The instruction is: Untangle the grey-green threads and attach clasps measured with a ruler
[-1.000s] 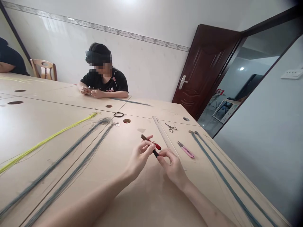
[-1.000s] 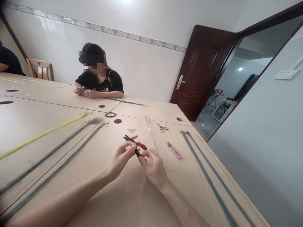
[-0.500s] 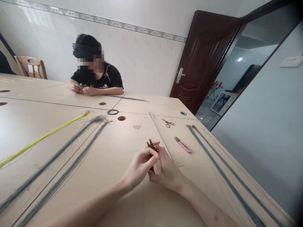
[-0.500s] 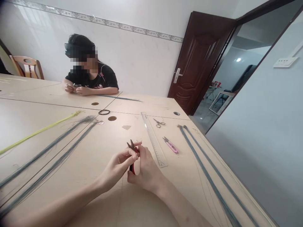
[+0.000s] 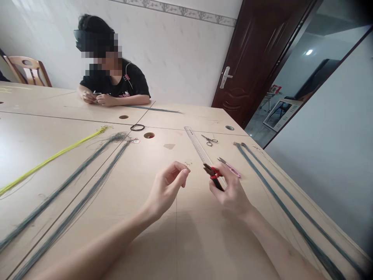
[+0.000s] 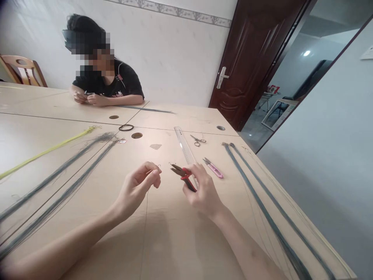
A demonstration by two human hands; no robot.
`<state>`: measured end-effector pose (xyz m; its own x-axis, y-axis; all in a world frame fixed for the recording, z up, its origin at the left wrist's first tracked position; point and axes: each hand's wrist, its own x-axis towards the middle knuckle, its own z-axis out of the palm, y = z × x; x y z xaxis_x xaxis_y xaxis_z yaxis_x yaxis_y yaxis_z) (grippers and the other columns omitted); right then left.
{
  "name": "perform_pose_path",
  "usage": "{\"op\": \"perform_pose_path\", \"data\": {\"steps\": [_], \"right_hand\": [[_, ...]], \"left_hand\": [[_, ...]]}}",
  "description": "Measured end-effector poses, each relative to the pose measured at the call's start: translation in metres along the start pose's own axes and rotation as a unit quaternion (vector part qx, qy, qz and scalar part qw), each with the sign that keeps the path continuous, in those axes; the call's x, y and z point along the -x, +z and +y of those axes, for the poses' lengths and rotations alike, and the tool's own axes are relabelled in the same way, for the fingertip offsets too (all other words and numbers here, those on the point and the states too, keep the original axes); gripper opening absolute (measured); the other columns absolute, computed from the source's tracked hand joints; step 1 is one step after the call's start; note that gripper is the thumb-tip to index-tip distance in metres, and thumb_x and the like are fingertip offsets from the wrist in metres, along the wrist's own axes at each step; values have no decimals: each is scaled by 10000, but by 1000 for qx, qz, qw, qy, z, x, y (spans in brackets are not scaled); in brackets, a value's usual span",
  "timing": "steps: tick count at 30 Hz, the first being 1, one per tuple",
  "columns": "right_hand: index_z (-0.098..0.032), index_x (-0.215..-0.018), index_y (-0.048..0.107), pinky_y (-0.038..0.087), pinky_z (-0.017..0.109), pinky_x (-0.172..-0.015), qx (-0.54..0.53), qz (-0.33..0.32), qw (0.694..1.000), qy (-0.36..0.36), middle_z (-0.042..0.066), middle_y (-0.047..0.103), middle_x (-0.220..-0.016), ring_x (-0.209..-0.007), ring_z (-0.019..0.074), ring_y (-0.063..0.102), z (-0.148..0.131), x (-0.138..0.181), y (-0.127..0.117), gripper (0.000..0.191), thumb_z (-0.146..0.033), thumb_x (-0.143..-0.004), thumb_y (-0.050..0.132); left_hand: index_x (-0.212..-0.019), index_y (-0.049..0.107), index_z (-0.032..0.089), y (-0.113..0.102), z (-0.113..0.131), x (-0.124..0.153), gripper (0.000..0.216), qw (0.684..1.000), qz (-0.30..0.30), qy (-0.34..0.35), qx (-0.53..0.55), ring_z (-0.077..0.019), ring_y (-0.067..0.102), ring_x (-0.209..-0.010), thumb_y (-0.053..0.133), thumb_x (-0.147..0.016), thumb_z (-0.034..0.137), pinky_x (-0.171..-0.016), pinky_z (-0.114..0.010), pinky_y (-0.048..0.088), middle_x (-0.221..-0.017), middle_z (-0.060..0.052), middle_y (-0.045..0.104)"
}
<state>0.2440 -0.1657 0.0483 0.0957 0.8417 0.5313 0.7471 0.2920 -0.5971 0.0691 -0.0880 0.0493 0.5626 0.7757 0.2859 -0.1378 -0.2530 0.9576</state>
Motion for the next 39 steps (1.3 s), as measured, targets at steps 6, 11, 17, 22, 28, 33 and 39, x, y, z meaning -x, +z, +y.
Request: {"op": "perform_pose_path", "data": {"steps": [6,11,17,22,28,33,39], "right_hand": [[-206,-860,514,379,268,-639,48,-4,996,-80,-12,524,-722,-693,143,464,0,-1,-1,270,-2,-689,473],[-210,-861,520,383,276,-659,59,-18,995,-80,-9,530,-743,-711,144,473,0,0,-1,249,-21,-709,465],[-209,-873,534,390,272,-661,62,-27,995,-70,-4,547,-767,-734,144,488,-1,-1,-1,257,-22,-711,465],[-206,-858,540,390,269,-664,65,-29,995,-73,-3,557,-768,-738,143,493,-1,-1,-2,267,-6,-697,467],[-205,-847,546,399,275,-662,66,-35,995,-70,4,564,-775,-743,150,503,-1,-1,-2,248,-20,-706,460],[-207,-850,549,399,274,-656,62,-39,995,-67,3,567,-776,-743,151,501,-2,-1,-3,261,-15,-697,459],[-205,-858,551,393,268,-657,56,-44,995,-70,-2,563,-773,-737,145,498,-1,-1,-3,280,2,-689,466]], "left_hand": [[-768,488,185,1,-2,5,223,999,-27,-17,18,-83,335,-513,467,-909,356,-486,-219,274,-580,52,373],[-779,501,183,2,-2,6,213,999,-49,-2,10,-81,331,-509,469,-908,350,-473,-219,264,-582,48,386],[-778,500,182,3,-2,7,223,998,-58,9,3,-85,315,-501,459,-909,358,-459,-225,263,-566,50,381],[-772,490,190,2,-2,8,214,998,-61,10,-5,-88,314,-501,450,-914,344,-459,-226,264,-564,51,382],[-758,487,193,3,0,8,211,998,-61,13,-16,-92,318,-501,450,-905,339,-457,-221,257,-554,49,385],[-755,485,188,3,0,7,213,998,-60,15,-10,-90,311,-497,457,-899,343,-456,-216,262,-551,49,375],[-759,479,190,2,-1,7,210,997,-67,21,-9,-89,301,-500,446,-911,332,-454,-219,255,-559,53,365]]}}
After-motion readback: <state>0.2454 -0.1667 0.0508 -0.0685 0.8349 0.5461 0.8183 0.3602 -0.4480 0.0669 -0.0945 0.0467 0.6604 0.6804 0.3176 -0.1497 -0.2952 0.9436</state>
